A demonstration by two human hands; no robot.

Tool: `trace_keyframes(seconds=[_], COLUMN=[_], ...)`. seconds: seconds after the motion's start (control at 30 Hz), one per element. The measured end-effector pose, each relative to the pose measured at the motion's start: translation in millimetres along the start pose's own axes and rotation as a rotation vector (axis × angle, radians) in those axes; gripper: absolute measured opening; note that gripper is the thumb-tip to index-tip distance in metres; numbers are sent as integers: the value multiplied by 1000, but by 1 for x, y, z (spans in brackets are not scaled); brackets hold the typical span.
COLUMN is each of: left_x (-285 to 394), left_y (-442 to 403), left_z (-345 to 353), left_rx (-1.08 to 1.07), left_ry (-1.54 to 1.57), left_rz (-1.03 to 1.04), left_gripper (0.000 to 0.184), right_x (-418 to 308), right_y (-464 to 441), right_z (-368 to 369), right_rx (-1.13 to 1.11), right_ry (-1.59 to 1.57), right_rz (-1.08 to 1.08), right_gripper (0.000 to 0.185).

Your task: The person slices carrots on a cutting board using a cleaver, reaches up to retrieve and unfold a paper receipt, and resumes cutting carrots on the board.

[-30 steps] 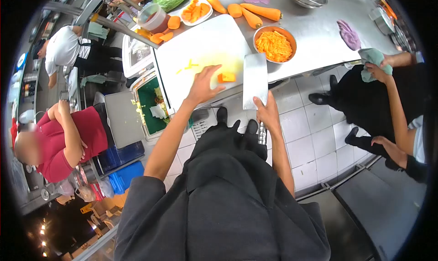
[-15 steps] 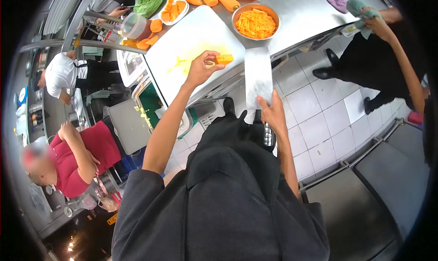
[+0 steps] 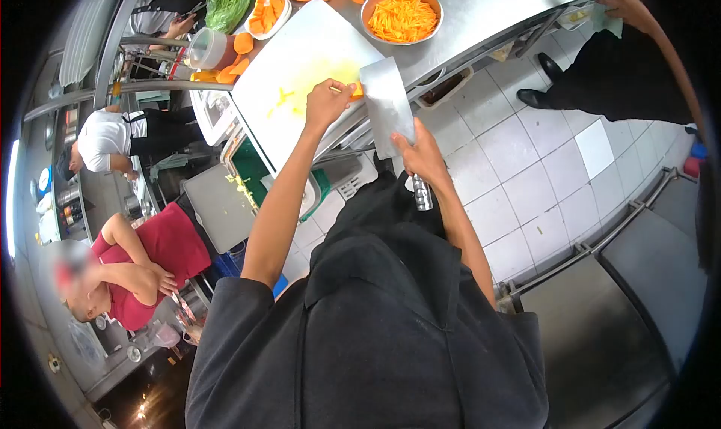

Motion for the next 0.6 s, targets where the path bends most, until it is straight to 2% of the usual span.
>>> trace_keyframes(seconds=[0.23,0.6], left_x=[9,9], left_y=[-7,-12], left_z=[-2,-3], left_rx=[-128,-168], left_ry=[78,77], left_rz=[-132,-122], left_gripper=[29,26], right_x=[-7,-19], right_y=[-4,-5], right_z=[-1,-9], right_rx=[-72,-115], right_ry=[-11,28], right_rz=[39,63], right_gripper=[35,38])
Point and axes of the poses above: each hand's wrist, its own y-axis away from the middle knuckle, its own z-axis out of the palm, x = y × z, the point moved 4 cm from there along -y, towards the middle knuckle, and after that the axes turned 9 degrees about -x, right-handed, at the moved point
